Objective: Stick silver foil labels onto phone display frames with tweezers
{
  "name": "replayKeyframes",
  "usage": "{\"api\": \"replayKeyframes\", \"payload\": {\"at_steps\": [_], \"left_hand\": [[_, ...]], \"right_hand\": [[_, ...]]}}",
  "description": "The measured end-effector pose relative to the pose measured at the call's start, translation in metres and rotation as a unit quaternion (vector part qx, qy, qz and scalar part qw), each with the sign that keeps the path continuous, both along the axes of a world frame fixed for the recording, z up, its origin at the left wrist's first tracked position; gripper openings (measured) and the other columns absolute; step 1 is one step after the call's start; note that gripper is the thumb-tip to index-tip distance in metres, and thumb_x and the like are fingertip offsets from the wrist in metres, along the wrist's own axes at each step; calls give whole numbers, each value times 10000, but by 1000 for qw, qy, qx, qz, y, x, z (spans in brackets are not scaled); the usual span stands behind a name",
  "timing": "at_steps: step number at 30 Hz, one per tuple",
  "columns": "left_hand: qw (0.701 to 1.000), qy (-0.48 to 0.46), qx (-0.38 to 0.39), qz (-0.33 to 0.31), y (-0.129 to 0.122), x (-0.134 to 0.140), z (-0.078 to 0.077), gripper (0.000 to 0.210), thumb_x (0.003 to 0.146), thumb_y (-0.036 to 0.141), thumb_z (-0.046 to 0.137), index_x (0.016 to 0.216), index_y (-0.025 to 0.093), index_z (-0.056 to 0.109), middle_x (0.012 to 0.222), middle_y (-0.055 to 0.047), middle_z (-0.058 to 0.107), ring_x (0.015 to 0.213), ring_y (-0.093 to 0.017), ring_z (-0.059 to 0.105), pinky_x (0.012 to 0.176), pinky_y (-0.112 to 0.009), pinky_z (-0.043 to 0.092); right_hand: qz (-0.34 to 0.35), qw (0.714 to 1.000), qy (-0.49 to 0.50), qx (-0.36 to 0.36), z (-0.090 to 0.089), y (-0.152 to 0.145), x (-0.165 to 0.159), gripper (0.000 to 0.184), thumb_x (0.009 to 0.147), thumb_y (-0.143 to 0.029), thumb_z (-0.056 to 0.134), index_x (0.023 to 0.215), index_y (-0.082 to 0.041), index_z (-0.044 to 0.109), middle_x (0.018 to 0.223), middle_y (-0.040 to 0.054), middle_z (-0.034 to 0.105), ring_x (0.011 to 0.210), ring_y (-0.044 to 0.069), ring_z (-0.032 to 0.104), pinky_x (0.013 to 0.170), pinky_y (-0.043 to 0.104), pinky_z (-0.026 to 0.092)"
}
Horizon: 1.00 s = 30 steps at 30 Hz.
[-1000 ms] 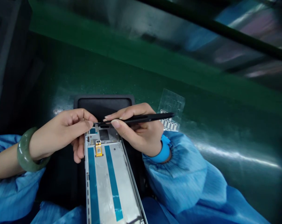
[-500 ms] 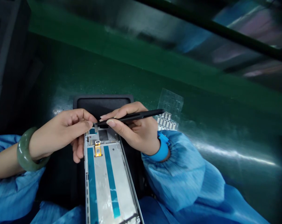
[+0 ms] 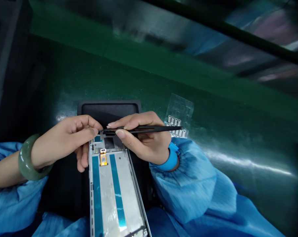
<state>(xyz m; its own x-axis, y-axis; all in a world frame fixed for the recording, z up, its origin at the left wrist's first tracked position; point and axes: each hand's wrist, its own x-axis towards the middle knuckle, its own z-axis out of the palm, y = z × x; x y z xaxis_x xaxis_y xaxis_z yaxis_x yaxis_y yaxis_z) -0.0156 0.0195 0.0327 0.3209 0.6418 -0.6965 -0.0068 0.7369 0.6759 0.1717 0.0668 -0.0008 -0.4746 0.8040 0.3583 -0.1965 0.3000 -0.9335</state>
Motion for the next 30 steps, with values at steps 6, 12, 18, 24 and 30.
{"api": "replayKeyframes", "payload": {"at_steps": [6, 12, 18, 24, 30], "left_hand": [[1000, -4, 0, 5, 0, 0, 0, 153, 874, 303, 472, 927, 160, 461, 427, 10, 609, 329, -137, 570, 321, -144, 456], [1000, -7, -3, 6, 0, 0, -1, 133, 874, 294, 464, 921, 170, 459, 421, 22, 603, 325, -136, 567, 320, -146, 458], [1000, -7, -5, 4, -1, -1, 0, 121, 873, 284, 462, 921, 173, 460, 427, 22, 608, 324, -136, 565, 320, -157, 465], [1000, -5, -2, 2, 0, 0, -1, 138, 876, 298, 464, 926, 170, 465, 427, 21, 607, 322, -132, 562, 320, -152, 460], [1000, 7, 9, -11, -1, -1, 0, 154, 878, 314, 467, 931, 170, 471, 434, 28, 606, 336, -122, 568, 331, -140, 459]], "right_hand": [[3, 1000, -16, 7, -1, 0, 1, 202, 744, -91, 665, 855, -172, 518, 862, 33, 679, 855, 159, 685, 729, 278, 586], [-2, 999, -38, 13, -1, 2, 0, 180, 752, -128, 669, 843, -171, 519, 842, 29, 682, 830, 147, 687, 720, 268, 583], [-8, 999, -43, 16, -1, 2, 1, 184, 740, -118, 681, 831, -173, 530, 833, 29, 681, 821, 152, 687, 710, 267, 579], [-4, 999, -46, 23, -2, 2, 3, 198, 732, -100, 684, 845, -179, 541, 833, 29, 680, 816, 154, 685, 715, 273, 575], [-15, 996, -87, 30, -3, 4, 5, 159, 741, -171, 687, 839, -183, 563, 835, 25, 679, 821, 148, 675, 735, 274, 566]]}}
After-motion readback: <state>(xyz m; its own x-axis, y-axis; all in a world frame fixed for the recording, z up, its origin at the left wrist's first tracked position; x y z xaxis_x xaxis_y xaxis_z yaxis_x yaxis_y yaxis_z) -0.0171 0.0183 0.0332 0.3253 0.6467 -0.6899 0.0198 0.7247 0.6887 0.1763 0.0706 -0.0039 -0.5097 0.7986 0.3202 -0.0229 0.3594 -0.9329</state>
